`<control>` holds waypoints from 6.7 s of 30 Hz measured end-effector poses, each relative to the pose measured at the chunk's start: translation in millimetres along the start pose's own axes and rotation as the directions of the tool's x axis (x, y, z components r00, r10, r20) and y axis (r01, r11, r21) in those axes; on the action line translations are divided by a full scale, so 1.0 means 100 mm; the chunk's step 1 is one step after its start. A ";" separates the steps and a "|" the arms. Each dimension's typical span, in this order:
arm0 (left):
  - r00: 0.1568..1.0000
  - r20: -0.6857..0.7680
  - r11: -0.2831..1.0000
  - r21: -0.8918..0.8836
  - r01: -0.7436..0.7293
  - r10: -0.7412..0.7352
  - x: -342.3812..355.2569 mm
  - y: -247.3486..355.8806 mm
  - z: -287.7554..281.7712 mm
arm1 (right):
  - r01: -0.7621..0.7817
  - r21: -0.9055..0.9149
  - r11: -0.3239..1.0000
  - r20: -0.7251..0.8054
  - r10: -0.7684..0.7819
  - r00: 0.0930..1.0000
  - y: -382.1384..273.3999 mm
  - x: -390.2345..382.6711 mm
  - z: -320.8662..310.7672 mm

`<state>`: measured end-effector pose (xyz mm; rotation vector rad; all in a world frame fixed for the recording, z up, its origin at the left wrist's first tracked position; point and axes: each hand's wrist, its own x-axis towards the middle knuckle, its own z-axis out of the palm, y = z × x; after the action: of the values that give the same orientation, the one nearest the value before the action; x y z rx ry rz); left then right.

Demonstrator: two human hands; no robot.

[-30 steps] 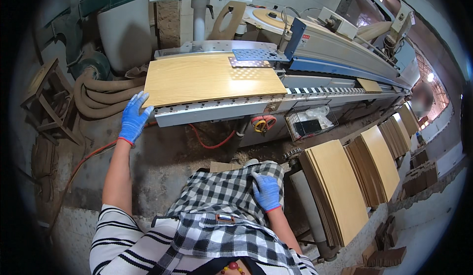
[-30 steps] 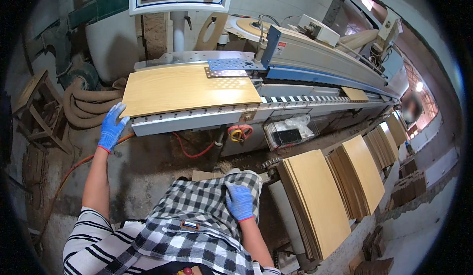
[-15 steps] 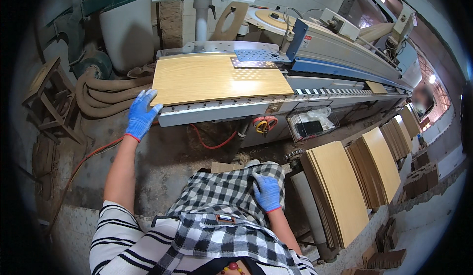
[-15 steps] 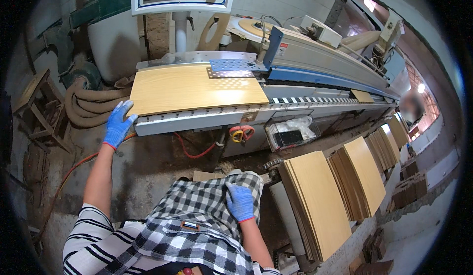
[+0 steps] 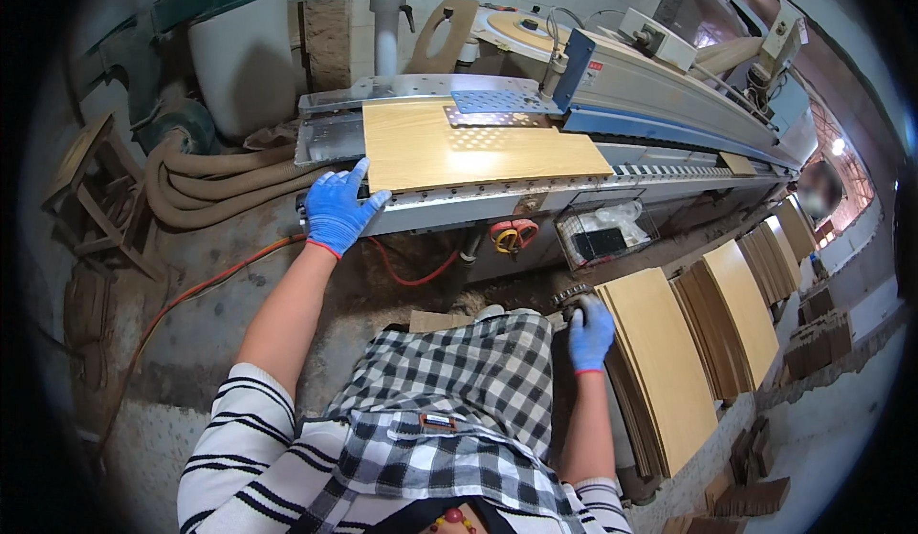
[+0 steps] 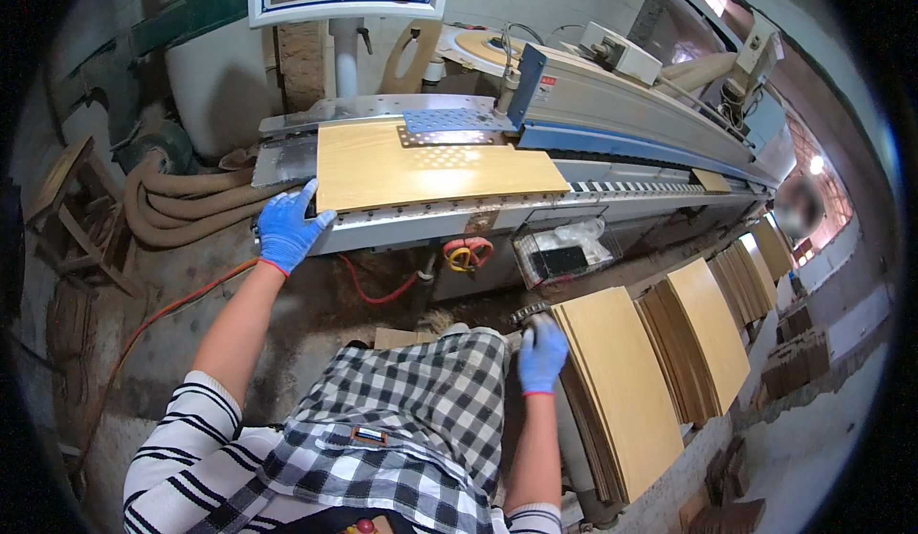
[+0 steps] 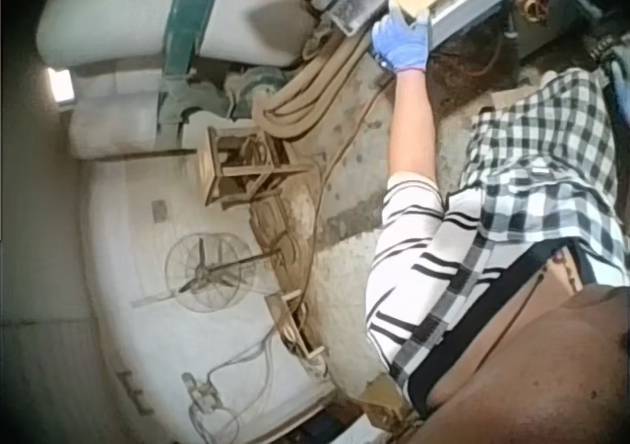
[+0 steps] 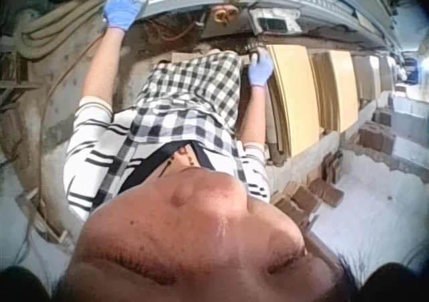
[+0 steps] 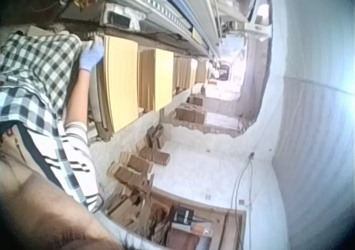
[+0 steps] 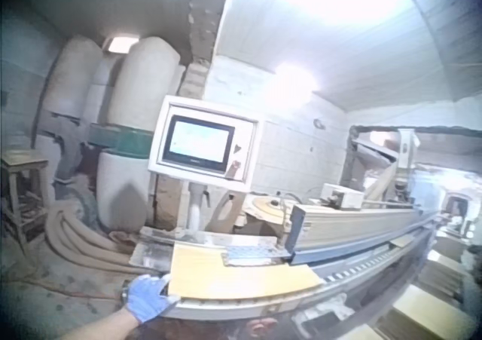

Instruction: The person repeatedly places rectangular wood panels onto a CNC machine, activates the cutting cycle, and removes the finished pieces. The person handles each panel one at a time and stacks the cut pieces to the side.

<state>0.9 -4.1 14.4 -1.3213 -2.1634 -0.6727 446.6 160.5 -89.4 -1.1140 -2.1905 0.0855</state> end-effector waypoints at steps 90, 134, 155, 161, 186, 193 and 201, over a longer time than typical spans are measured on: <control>0.980 0.135 0.989 0.012 0.146 -0.146 -0.27 -0.74 -0.38 | 0.042 0.385 0.922 0.213 -0.134 0.968 -1.01 -0.61 0.06; 0.976 0.054 0.960 -0.174 0.218 -0.212 -0.38 -0.88 -0.44 | 0.236 0.216 0.947 0.287 -0.293 0.912 -1.13 -0.66 0.11; 0.997 -0.026 0.997 0.019 -0.076 0.076 -0.01 0.03 0.04 | 0.138 -0.447 0.884 0.180 -0.063 0.982 0.60 0.40 0.14; 0.994 -0.051 0.995 0.011 -0.099 0.099 -0.03 0.01 0.06 | 0.177 -0.435 0.883 0.176 -0.110 0.978 0.71 0.24 0.24; 0.994 -0.063 0.995 -0.042 -0.087 0.084 -0.03 0.03 0.03 | -0.118 0.923 -0.366 0.370 0.929 0.013 1.29 -2.15 -0.99; 0.990 0.006 0.987 -0.079 -0.142 0.143 -0.06 -0.07 0.02 | -0.218 0.939 -0.267 0.337 0.843 0.420 0.62 -2.21 -1.14; 0.947 0.113 0.924 -0.280 -0.261 0.301 -0.37 0.24 -0.44 | -0.297 0.930 -0.219 0.369 0.543 0.754 -0.17 -1.36 -0.98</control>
<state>44.9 -47.3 26.7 -1.8383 -1.9895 -0.7801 548.8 26.9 -80.4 -0.7430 -0.7563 1.6118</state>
